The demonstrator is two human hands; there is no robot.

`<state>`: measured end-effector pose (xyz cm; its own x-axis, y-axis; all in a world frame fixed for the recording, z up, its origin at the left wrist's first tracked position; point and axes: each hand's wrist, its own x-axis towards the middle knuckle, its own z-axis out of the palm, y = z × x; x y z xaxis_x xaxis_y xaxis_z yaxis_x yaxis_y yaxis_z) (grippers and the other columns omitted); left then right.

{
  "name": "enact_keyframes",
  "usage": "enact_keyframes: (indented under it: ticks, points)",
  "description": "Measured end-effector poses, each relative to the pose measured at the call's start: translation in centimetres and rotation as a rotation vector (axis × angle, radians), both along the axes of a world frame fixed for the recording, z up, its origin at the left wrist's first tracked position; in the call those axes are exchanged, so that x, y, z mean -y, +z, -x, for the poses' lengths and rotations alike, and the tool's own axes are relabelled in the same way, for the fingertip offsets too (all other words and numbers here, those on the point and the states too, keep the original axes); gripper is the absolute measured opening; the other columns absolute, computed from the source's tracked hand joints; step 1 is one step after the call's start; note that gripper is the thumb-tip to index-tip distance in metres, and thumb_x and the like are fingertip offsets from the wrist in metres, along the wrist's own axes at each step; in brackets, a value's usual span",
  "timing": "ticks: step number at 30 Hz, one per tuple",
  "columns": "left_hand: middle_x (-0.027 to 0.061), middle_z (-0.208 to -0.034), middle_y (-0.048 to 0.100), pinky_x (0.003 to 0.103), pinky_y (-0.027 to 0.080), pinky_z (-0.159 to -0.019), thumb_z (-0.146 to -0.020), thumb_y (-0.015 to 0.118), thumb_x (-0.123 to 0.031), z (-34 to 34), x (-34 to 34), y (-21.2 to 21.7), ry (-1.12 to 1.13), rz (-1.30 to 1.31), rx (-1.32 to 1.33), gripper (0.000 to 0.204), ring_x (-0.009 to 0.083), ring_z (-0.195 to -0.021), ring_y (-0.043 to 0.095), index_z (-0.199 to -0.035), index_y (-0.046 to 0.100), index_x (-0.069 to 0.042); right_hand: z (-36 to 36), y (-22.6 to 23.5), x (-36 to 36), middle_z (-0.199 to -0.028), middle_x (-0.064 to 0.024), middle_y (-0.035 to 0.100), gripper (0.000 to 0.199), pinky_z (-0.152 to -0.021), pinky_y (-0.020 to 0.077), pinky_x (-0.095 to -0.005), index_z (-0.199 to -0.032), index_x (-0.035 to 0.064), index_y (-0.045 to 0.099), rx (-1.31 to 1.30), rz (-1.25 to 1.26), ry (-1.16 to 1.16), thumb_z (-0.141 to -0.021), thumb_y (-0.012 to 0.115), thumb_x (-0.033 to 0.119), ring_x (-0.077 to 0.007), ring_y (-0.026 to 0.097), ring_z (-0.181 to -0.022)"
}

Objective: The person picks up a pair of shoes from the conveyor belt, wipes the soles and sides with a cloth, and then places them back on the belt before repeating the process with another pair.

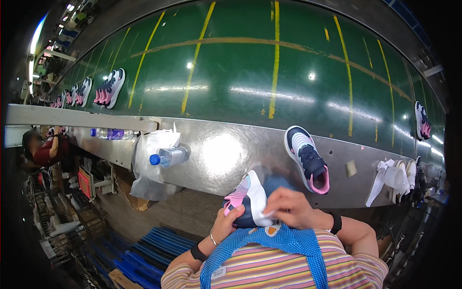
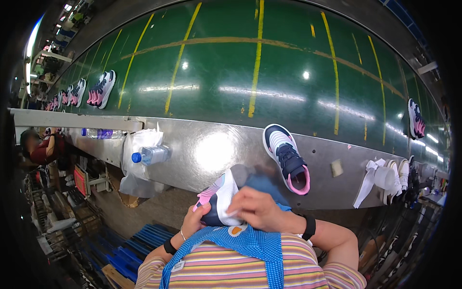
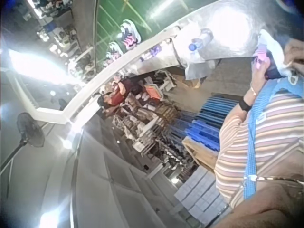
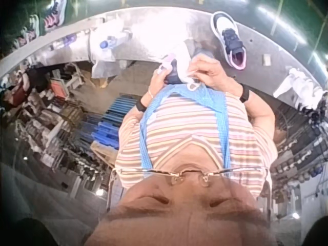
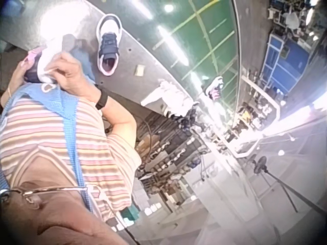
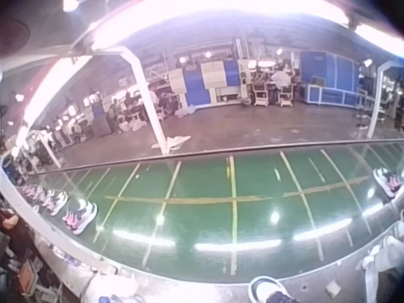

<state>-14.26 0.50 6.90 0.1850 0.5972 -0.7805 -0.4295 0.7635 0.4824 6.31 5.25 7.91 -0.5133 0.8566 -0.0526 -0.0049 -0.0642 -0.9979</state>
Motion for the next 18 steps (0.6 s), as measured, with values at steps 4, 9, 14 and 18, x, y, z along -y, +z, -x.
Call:
enact_keyframes:
  ticks: [4, 9, 14, 18]
  points:
    - [0.0071, -0.092, 0.06, 0.024, 0.047, -0.069, -0.081, 0.057, -0.02, 0.1, 0.2, -0.2, 0.06, 0.025, 0.02, 0.031, 0.0114, -0.079, 0.059, -0.102, 0.056, 0.003, 0.2, 0.0, 0.2, -0.083, -0.006, 0.055, 0.023, -0.061, 0.0435, -0.0248, -0.084, 0.0068, 0.067, 0.011, -0.113, 0.014, -0.068, 0.062, -0.008, -0.0156, 0.055, -0.073]
    - [0.0057, -0.089, 0.061, 0.023, 0.047, -0.068, -0.081, 0.058, -0.021, -0.3, 0.4, -0.1, 0.017, -0.014, -0.056, 0.031, 0.011, -0.079, 0.059, -0.1, 0.057, 0.003, 0.9, 0.3, -0.5, -0.08, -0.0061, 0.055, 0.026, -0.061, 0.0441, -0.0256, -0.084, 0.0066, 0.067, 0.084, -0.09, -0.128, -0.065, 0.061, -0.011, -0.0171, 0.055, -0.072]
    - [0.0129, -0.1, 0.058, 0.032, 0.048, -0.078, -0.082, 0.054, -0.015, -0.5, -0.5, 0.9, 0.182, -0.013, 0.108, 0.032, 0.0186, -0.088, 0.059, -0.107, 0.052, 0.006, -0.2, -0.8, 0.9, -0.081, -0.0058, 0.056, 0.025, -0.062, 0.0444, -0.0253, -0.085, 0.0055, 0.067, -0.037, -0.113, 0.069, -0.066, 0.062, -0.01, -0.0176, 0.056, -0.072]
    - [0.0168, -0.112, 0.054, 0.037, 0.045, -0.087, -0.082, 0.051, -0.02, -0.3, -0.2, 0.2, 0.17, -0.01, 0.08, 0.045, 0.0248, -0.097, 0.056, -0.118, 0.043, 0.006, 0.4, -0.1, 0.0, -0.078, -0.005, 0.057, 0.013, -0.063, 0.0431, -0.0253, -0.082, 0.0046, 0.065, -0.076, 0.053, 0.018, -0.07, 0.066, 0.0, -0.0165, 0.056, -0.072]
